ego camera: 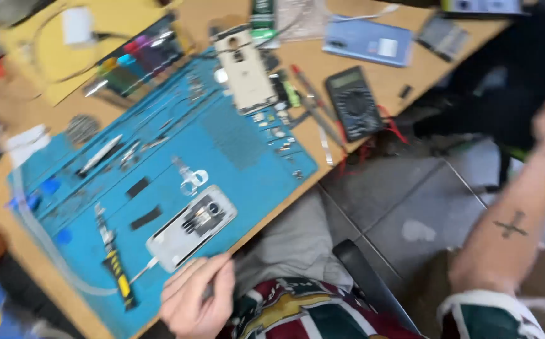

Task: Testing and assembling a smartphone on a repair bench, including screen testing and internal component fastening.

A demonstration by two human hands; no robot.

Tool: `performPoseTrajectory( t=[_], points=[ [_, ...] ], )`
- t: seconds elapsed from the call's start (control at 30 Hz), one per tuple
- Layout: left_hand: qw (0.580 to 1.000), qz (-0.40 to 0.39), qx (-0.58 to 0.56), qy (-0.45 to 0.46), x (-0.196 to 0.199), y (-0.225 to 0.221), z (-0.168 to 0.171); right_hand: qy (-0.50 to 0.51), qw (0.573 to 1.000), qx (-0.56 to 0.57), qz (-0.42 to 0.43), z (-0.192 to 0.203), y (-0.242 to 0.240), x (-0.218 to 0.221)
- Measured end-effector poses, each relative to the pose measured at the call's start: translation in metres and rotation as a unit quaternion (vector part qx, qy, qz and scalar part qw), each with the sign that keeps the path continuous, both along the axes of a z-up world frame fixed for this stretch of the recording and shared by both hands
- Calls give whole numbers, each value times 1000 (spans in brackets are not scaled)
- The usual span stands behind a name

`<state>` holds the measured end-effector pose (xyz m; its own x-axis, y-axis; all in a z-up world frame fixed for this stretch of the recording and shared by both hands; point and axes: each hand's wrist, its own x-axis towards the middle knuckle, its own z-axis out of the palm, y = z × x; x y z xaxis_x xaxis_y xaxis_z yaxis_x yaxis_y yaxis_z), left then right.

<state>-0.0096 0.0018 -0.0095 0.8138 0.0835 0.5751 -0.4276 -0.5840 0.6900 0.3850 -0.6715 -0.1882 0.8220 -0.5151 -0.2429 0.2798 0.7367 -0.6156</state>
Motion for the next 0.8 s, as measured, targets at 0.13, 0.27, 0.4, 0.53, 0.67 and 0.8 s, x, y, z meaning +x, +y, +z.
performPoseTrajectory(
  t=[0.13, 0.27, 0.4, 0.53, 0.67, 0.8],
  points=[
    [955, 114, 42, 270, -40, 45, -75, 45, 998, -29, -27, 76, 59, -120],
    [867, 215, -48, 447, -53, 51, -93, 44, 976, -99, 189, 63, 179, -164],
    [930, 164, -4, 329, -58, 58, -88, 24, 899, -338, 277, 111, 322, -234],
    [959, 136, 19, 247, -60, 39, -36, -211, 673, -530, 472, 155, 440, -300],
    [975, 162, -152, 11, -58, 12, -34, -366, 607, -489, 509, 179, 525, -351],
    [972, 179, -117, -99, -69, 47, -19, -400, 627, -445, 500, 167, 581, -406]
  ],
)
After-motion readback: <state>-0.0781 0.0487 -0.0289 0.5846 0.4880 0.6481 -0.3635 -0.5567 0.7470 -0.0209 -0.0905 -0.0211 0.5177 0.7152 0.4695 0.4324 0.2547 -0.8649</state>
